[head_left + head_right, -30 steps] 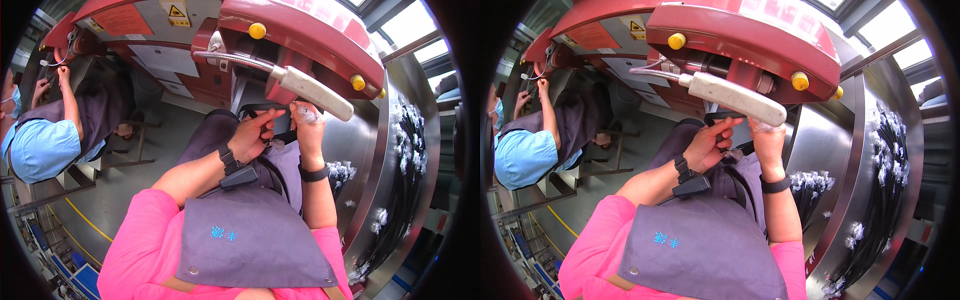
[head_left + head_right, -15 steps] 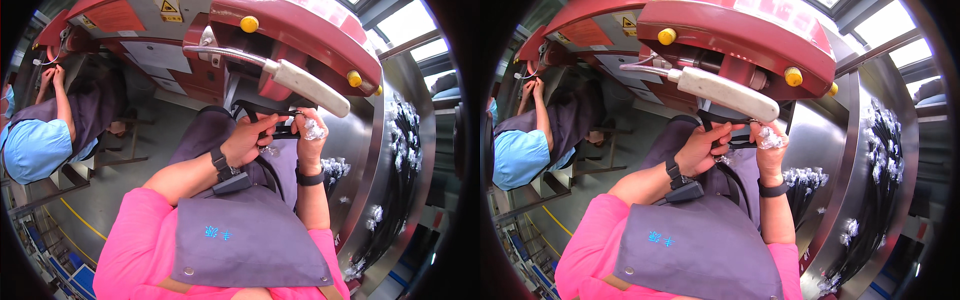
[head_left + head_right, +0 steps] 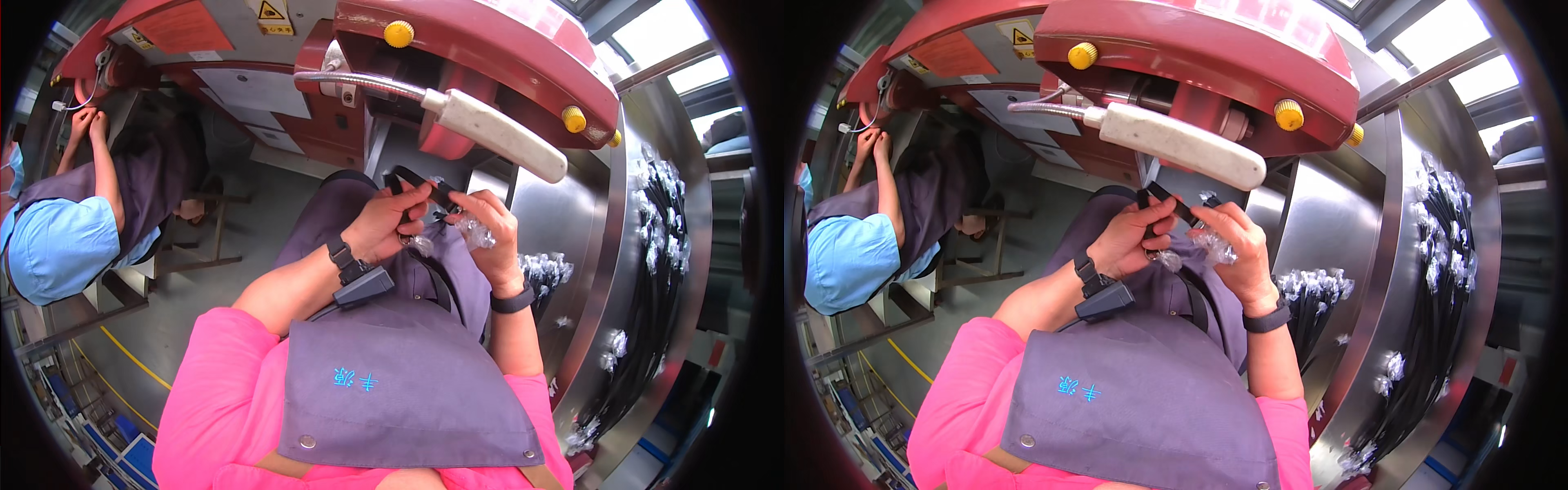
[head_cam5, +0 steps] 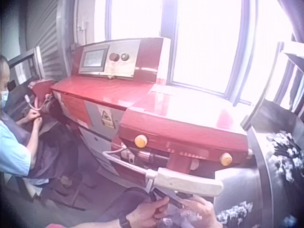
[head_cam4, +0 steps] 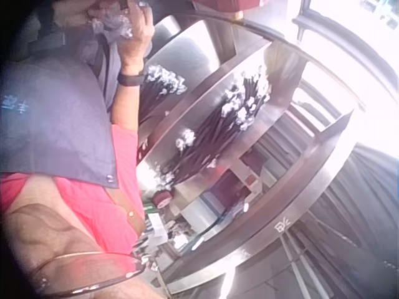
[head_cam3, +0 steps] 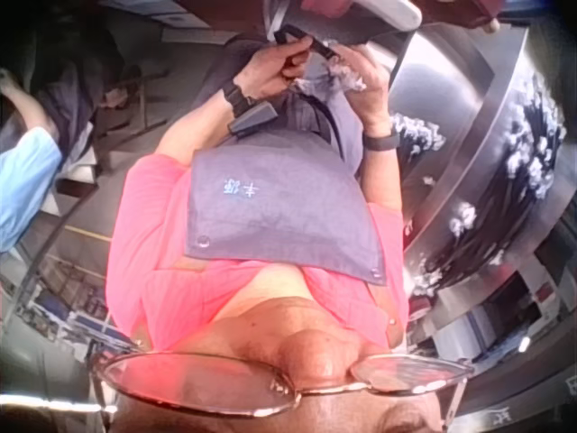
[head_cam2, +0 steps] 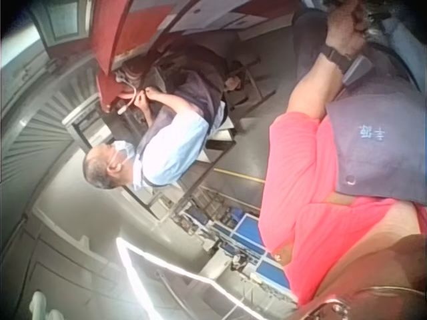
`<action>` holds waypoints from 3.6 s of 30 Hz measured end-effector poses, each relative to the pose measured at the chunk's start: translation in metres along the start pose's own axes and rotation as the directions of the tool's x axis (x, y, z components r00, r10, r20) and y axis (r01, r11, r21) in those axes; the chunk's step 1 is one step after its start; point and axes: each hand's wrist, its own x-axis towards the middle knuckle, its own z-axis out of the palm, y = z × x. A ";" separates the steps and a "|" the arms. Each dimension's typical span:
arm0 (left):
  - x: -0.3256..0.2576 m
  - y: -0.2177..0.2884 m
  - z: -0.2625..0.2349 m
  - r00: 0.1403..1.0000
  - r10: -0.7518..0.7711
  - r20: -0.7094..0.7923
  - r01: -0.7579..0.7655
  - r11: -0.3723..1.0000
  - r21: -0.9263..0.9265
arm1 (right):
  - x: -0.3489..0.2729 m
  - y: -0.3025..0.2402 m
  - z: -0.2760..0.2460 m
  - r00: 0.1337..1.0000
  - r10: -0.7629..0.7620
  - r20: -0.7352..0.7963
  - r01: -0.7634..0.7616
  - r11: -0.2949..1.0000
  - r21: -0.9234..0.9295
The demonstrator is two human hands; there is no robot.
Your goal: The recorder is assembling components for a bag, specifically threading a black strap through a plastic fastener while seated at a factory workstation.
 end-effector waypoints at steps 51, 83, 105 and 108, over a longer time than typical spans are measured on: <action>0.011 0.000 0.010 0.989 0.126 -0.074 -0.132 0.988 -0.080 | 0.026 0.020 0.020 0.819 0.549 -0.170 -0.461 0.804 0.377; -0.010 0.001 0.021 0.976 0.182 0.118 -0.198 0.970 0.141 | -0.009 0.027 0.019 0.892 0.376 -0.251 -0.127 0.742 0.659; 0.002 0.001 0.009 0.990 0.137 -0.033 -0.137 0.991 -0.001 | 0.008 0.018 0.028 0.839 0.480 -0.254 -0.307 0.805 0.507; 0.005 0.003 0.008 0.992 0.119 -0.047 -0.120 0.993 -0.008 | 0.014 0.020 0.028 0.826 0.510 -0.239 -0.338 0.788 0.514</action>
